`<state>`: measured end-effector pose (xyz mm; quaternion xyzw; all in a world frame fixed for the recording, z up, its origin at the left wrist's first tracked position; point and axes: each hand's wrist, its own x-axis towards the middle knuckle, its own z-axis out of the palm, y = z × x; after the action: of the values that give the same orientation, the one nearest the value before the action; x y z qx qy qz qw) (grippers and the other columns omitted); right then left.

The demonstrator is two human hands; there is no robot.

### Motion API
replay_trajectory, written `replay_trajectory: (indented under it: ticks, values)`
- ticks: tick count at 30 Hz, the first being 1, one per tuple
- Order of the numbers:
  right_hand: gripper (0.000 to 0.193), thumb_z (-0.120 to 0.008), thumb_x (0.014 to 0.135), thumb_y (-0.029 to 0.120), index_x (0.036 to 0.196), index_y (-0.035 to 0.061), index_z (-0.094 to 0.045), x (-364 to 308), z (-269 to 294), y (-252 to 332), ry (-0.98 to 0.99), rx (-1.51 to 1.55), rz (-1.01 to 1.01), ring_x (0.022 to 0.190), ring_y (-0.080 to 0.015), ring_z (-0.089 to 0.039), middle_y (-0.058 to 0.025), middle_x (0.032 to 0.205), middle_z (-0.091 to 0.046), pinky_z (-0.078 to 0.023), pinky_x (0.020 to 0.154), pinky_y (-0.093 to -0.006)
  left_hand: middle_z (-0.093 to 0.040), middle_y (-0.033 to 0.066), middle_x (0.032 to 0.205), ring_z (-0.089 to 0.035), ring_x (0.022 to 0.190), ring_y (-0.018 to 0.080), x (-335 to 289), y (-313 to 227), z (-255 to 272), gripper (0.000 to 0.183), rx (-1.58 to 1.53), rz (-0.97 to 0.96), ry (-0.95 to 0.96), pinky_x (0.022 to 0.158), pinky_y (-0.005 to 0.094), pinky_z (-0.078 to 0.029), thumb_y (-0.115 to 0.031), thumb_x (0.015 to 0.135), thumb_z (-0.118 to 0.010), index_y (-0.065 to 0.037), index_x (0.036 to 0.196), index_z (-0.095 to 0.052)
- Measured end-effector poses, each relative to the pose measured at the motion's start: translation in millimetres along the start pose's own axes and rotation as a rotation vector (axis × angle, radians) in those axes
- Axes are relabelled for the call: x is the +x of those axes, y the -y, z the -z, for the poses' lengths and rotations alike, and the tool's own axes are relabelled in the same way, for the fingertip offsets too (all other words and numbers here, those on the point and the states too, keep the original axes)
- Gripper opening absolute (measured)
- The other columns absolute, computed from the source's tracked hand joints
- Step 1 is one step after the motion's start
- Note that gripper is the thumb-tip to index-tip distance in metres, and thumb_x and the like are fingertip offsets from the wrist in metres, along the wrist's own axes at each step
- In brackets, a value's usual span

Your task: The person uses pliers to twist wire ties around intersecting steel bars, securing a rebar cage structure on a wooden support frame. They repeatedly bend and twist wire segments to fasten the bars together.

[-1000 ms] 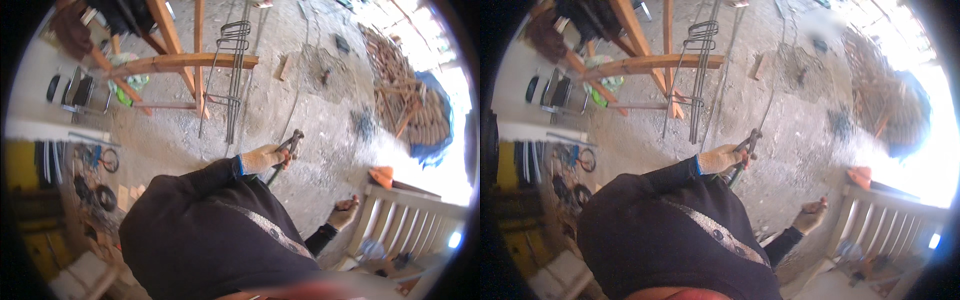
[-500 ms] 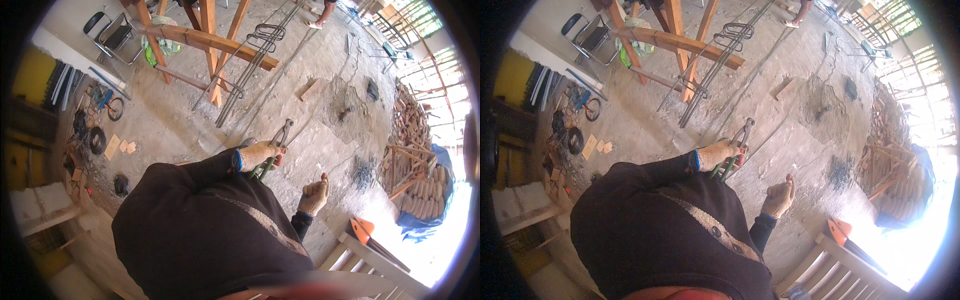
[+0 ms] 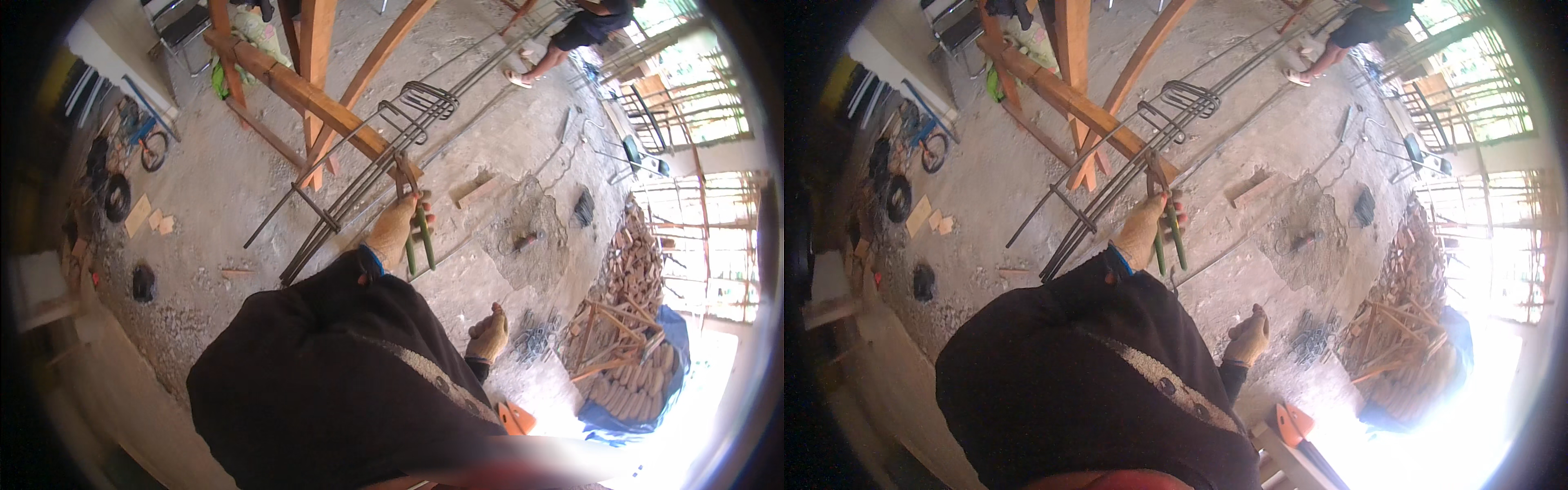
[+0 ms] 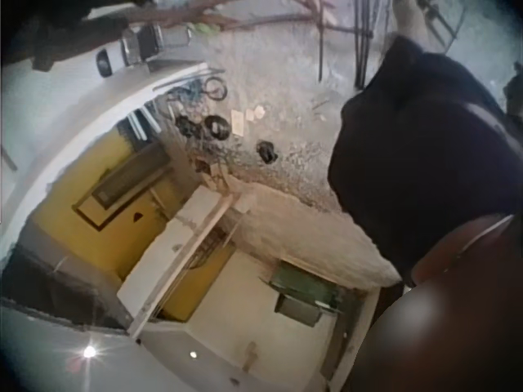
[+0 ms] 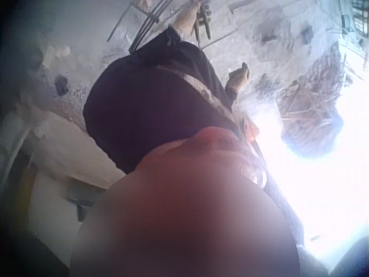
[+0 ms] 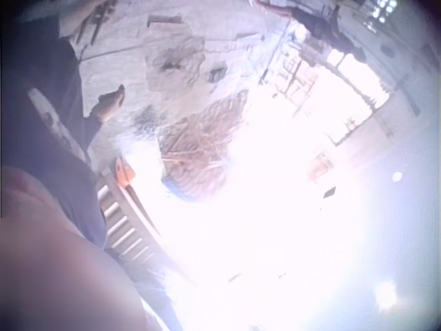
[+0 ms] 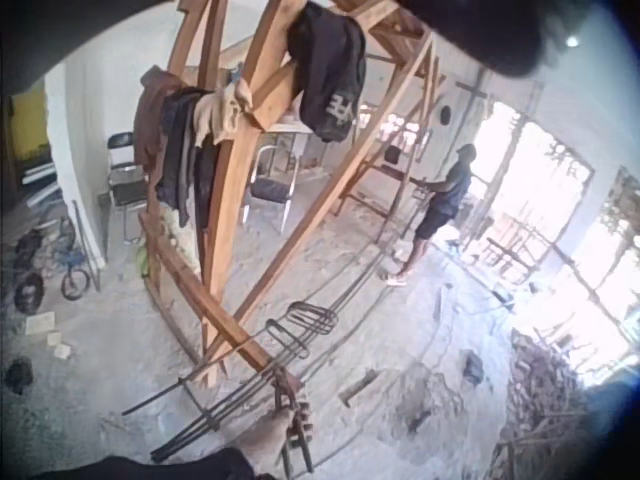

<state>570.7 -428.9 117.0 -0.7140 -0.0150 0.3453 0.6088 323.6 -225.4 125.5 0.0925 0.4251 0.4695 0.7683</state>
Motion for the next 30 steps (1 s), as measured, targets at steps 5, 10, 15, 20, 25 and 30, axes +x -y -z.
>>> replay_trajectory:
  ticks: [5,10,15,20,25,30]
  values:
    - [0.029,-0.069,0.109,0.030,0.123,0.0050,-0.073,67,-50,51,0.122,-0.144,0.042,0.049,-0.0064,-0.036,0.0072,0.067,-0.044,-0.027,0.045,-0.0281,-0.069,0.0051,0.106,-0.064,0.093,0.0161,34,-91,6,0.035,0.356,-0.504,-0.058,0.079,0.0350,-0.054,-0.039,0.117,-0.058,-0.005,0.120,-0.065]
    - [0.029,-0.071,0.107,0.027,0.120,0.0012,-0.075,120,-122,78,0.300,-0.236,0.076,0.050,-0.0049,-0.039,0.0077,0.066,-0.044,-0.030,0.045,-0.0267,-0.069,0.0071,0.103,-0.063,0.091,0.0154,51,-201,11,0.027,0.694,-1.038,-0.283,0.078,0.0340,-0.052,-0.027,0.115,-0.058,0.000,0.116,-0.063]
    - [0.030,-0.073,0.107,0.031,0.120,0.0049,-0.077,164,-196,91,0.508,-0.399,0.052,0.050,-0.0052,-0.038,0.0086,0.066,-0.044,-0.031,0.045,-0.0272,-0.073,0.0091,0.105,-0.071,0.098,0.0193,88,-251,37,0.039,0.902,-0.990,-0.193,0.087,0.0355,-0.055,-0.022,0.111,-0.058,0.000,0.142,-0.064]
    - [0.032,-0.069,0.107,0.026,0.124,0.0002,-0.078,204,-239,106,0.693,-0.363,0.007,0.052,-0.0043,-0.044,0.0072,0.070,-0.053,-0.035,0.047,-0.0259,-0.071,0.0221,0.120,-0.067,0.113,0.0378,132,-203,99,0.051,1.404,-1.110,-0.499,0.106,0.0467,-0.051,-0.023,0.107,-0.060,-0.006,0.155,-0.059]
    - [0.033,-0.066,0.108,0.024,0.126,-0.0015,-0.076,237,-251,118,0.773,-0.450,0.078,0.053,-0.0044,-0.046,0.0054,0.073,-0.057,-0.037,0.048,-0.0256,-0.070,0.0242,0.123,-0.066,0.120,0.0440,136,-178,139,0.067,1.739,-0.666,-0.770,0.106,0.0551,-0.052,-0.028,0.104,-0.063,-0.011,0.167,-0.047]
    - [0.031,-0.066,0.108,0.017,0.129,-0.0043,-0.074,262,-261,119,0.886,-0.370,0.202,0.057,-0.0052,-0.051,-0.0007,0.086,-0.067,-0.041,0.051,-0.0254,-0.072,0.0210,0.131,-0.068,0.121,0.0445,126,-182,129,0.071,1.751,-0.473,-0.813,0.100,0.0551,-0.056,-0.029,0.100,-0.067,-0.016,0.167,-0.047]
